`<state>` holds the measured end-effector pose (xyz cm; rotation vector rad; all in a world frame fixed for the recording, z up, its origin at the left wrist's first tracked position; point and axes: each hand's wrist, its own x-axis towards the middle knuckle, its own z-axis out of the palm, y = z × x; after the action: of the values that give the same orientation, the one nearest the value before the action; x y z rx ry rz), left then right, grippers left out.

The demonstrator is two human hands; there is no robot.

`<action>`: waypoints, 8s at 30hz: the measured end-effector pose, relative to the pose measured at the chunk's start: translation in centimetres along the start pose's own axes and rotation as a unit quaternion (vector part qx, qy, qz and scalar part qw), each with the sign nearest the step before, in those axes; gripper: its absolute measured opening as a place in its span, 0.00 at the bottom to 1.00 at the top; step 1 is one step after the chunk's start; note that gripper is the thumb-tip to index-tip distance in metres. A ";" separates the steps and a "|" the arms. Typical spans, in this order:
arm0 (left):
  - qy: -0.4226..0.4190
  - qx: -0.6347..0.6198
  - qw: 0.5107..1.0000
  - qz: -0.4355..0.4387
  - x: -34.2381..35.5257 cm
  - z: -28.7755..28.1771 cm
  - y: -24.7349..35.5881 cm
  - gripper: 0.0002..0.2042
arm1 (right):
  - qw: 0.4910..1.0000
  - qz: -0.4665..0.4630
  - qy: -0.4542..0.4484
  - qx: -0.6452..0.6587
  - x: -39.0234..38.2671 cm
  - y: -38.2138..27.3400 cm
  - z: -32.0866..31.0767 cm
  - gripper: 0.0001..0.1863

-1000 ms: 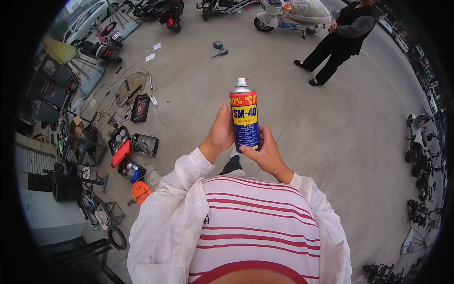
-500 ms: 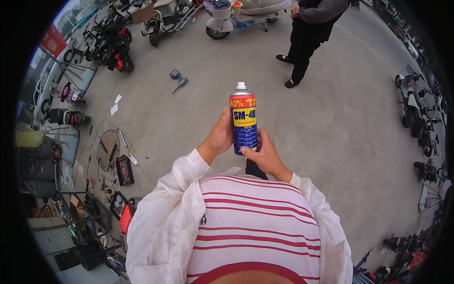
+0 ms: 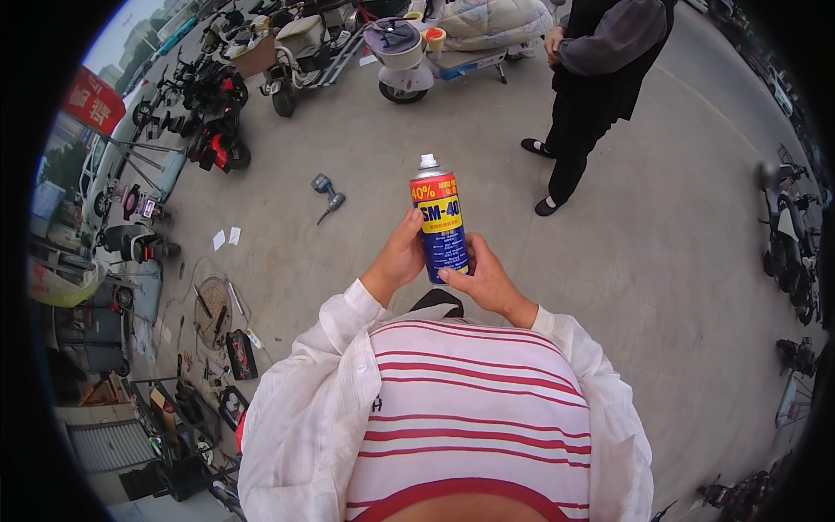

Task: The person uses pliers to adjust a component on the scooter's handlebar, then retrieves a lubricant can and sprays the handlebar mechanism. They repeatedly test the handlebar grip and lever movement after applying the lubricant.

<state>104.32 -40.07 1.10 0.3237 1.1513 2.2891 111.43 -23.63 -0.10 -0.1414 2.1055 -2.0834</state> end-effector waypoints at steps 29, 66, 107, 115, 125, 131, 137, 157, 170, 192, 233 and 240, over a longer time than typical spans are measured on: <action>0.030 0.228 0.973 0.039 69.8 -13.2 5.9 0.39 | 0.978 -0.108 0.140 -0.109 60.1 -2.8 -41.6 0.52; 0.596 0.619 0.507 0.069 114.4 -26.9 22.9 0.23 | 0.942 -0.181 -0.277 -0.053 124.3 -3.7 -67.5 0.37; 0.731 0.580 0.347 -0.090 118.5 -25.7 22.1 0.28 | 0.720 -0.521 -0.421 -0.182 131.1 -7.7 -64.4 0.33; 0.729 0.583 0.349 -0.087 118.4 -25.6 22.2 0.28 | 0.701 -0.538 -0.410 -0.226 130.2 -8.5 -64.5 0.33; 0.737 0.582 0.344 0.013 118.7 -25.5 22.2 0.23 | 0.691 -0.539 -0.427 -0.223 130.1 -8.0 -65.0 0.35; 0.668 0.698 0.236 0.106 118.7 -26.0 21.4 0.10 | 0.700 -0.534 -0.431 -0.198 130.5 -8.1 -64.8 0.35; 0.666 0.724 0.151 0.093 119.9 -26.3 21.3 0.09 | 0.690 -0.536 -0.441 -0.206 130.7 -7.9 -64.9 0.36; 0.676 0.710 0.156 0.121 119.8 -27.1 20.8 0.10 | 0.704 -0.517 -0.456 -0.170 131.5 -8.1 -63.7 0.36; 0.676 0.708 0.158 0.128 119.5 -27.1 20.6 0.10 | 0.683 -0.535 -0.467 -0.168 130.9 -7.9 -63.3 0.35; 0.676 0.703 0.174 0.136 119.5 -26.8 20.8 0.10 | 0.683 -0.512 -0.487 -0.187 131.0 -7.7 -63.7 0.34; 0.830 0.076 0.369 0.412 118.3 -22.6 10.2 0.20 | 0.726 -0.472 -0.483 -0.126 130.7 -4.5 -67.4 0.36; 0.781 0.067 0.448 0.431 115.4 -21.8 7.5 0.18 | 0.834 -0.327 -0.409 -0.174 124.4 -5.7 -66.8 0.36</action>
<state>-2.54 7.99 -9.71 -2.2125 2.2355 3.0691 -23.55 18.13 -1.32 -1.6671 1.9235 -1.3683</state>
